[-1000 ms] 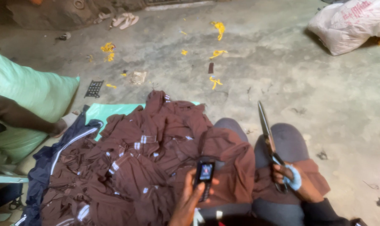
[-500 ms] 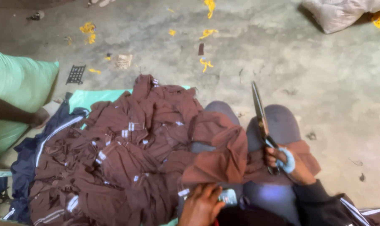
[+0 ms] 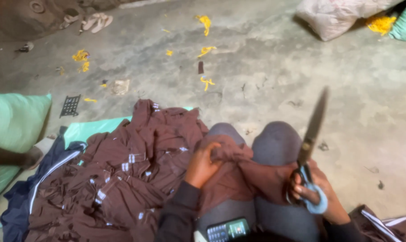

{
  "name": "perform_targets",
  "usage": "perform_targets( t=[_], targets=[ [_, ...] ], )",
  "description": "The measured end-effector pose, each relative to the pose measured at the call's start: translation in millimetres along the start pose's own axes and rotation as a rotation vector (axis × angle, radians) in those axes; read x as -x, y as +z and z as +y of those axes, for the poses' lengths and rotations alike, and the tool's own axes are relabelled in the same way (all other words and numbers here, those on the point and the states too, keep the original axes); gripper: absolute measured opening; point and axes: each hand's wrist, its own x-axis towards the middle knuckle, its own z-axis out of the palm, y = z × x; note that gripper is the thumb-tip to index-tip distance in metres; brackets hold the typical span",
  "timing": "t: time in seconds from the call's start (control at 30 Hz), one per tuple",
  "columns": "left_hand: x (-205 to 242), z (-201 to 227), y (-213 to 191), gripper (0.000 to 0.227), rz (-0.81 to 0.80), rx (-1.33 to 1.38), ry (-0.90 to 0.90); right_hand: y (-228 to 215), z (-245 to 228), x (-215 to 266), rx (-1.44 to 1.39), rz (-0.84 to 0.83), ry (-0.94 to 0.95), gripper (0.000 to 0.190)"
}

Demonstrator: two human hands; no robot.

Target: The person trims loose threads from a pile of brown garments using scissors.

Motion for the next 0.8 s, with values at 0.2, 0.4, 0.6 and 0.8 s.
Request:
perform_targets(
  t=[0.2,0.4,0.6,0.8],
  targets=[
    [-26.7,63.3,-20.9,0.064,0.268,-0.156,0.169,-1.9,0.2,42.9,0.064,-0.049,-0.003,0.037],
    [24.4,61.0,6.1,0.030,0.286,-0.058,0.026,1.8,58.4,31.3,-0.101,-0.188,0.116,0.045],
    [60.1,80.8,-25.0,0.029,0.162,-0.025,0.257,-19.5,100.7,-30.1,-0.177,-0.204,0.262,0.054],
    [97.7,42.8,-56.9,0.050,0.045,-0.125,0.261,10.6,28.1,-71.2,-0.170,-0.124,0.338,0.043]
  ],
)
